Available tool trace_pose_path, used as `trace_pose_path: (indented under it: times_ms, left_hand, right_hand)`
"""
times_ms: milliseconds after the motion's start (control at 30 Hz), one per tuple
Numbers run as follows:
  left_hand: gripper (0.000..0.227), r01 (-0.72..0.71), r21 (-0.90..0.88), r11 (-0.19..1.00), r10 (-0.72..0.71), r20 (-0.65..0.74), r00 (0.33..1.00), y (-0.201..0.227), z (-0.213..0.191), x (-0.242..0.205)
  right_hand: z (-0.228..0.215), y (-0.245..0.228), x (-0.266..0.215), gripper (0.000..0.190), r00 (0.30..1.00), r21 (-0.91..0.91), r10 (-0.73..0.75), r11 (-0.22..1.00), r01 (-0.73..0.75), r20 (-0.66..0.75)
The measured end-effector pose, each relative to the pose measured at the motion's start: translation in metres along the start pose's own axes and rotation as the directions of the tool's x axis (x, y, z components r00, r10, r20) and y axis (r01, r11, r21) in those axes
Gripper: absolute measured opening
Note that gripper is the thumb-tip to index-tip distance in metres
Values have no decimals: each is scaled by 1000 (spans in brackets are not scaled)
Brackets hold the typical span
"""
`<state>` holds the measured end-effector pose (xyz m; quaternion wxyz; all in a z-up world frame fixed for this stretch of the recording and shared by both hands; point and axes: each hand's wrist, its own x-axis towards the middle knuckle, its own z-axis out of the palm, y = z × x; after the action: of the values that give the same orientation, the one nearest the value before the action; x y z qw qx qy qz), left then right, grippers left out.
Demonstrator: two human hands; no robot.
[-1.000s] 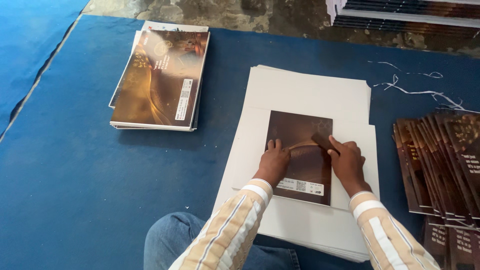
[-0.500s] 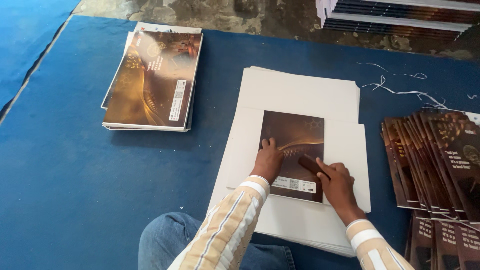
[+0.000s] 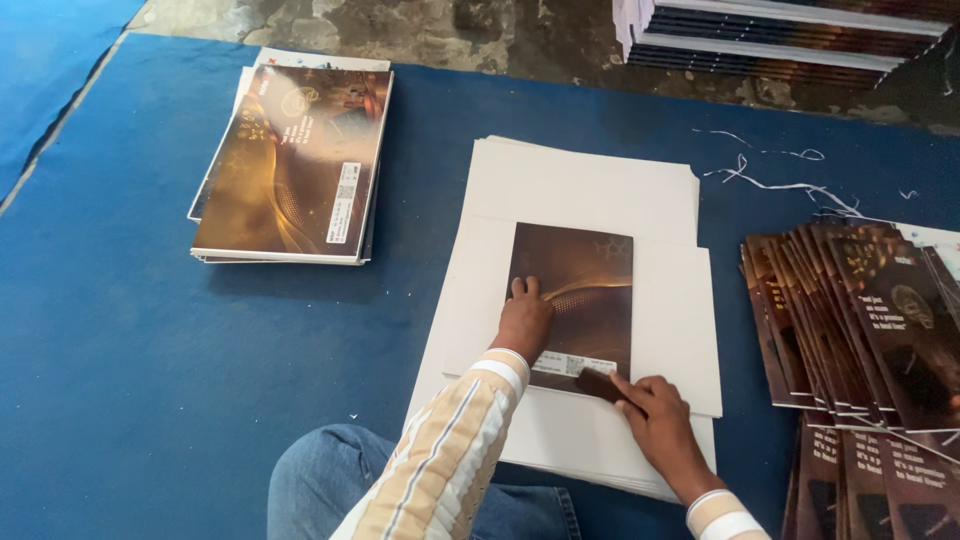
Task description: The person sits on the floor and wraps individual books with white paper covers. They place a book on a sheet, fold the cover over, and use a small rectangular tool to smooth the edges. The wrapped books are stacked to the left.
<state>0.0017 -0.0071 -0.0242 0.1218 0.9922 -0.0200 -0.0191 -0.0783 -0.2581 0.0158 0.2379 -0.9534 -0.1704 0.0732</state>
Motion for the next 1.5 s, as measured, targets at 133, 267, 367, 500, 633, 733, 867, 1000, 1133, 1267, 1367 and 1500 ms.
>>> trace_pose_path:
  times_ms: [133, 267, 367, 500, 633, 733, 867, 1000, 1133, 1267, 1367, 1500]
  left_hand:
    - [25, -28, 3, 1000, 28, 61, 998, -3, 7, 0]
    - [33, -93, -87, 992, 94, 12, 995, -15, 16, -2]
    - [28, -193, 2, 981, 193, 22, 981, -22, 15, -6]
    - [30, -237, -18, 971, 238, 72, 969, -25, -3, -17]
    - [26, -302, -148, 942, 287, -110, 951, -27, -19, -34]
    - [27, -101, -478, 872, -37, -270, 962, -23, -33, -54]
    - [30, 204, -594, 778, -388, -200, 900, -15, -47, -63]
    - [40, 321, -667, 672, -504, -93, 859, -15, -48, -59]
    - [40, 341, -694, 634, -517, -52, 854, -17, -45, -54]
    - [41, 356, -689, 631, -522, -37, 852, -19, -42, -53]
    - [41, 344, -709, 616, -517, -33, 855, -22, -39, -53]
    - [27, 368, -735, 570, -536, 6, 844, -28, -31, -50]
  right_hand:
    - [2, -7, -12, 47, 994, 101, 81, 991, -87, 69]
    - [2, -21, -16, 48, 981, 136, 103, 983, -126, 165]
    - [9, -30, -27, 46, 983, 138, 45, 988, -71, 180]
    - [8, -42, -36, 46, 971, 107, 75, 989, -101, 225]
    - [2, -51, -40, 49, 977, 3, 27, 1000, -28, 213]
    - [-3, -51, -37, 41, 977, 12, -23, 1000, 21, 213]
    - [-9, -44, -20, 36, 975, 130, 188, 970, -203, 122]
    - [-6, -26, 15, 57, 934, 201, 354, 920, -337, -54]
    - [1, -13, 43, 71, 874, 241, 483, 842, -482, 60]
    - [1, -10, 49, 72, 834, 301, 542, 782, -546, 106]
    - [0, -10, 52, 67, 834, 498, 520, 682, -535, 183]
    - [-7, -9, 51, 52, 858, 735, 410, 468, -490, 311]
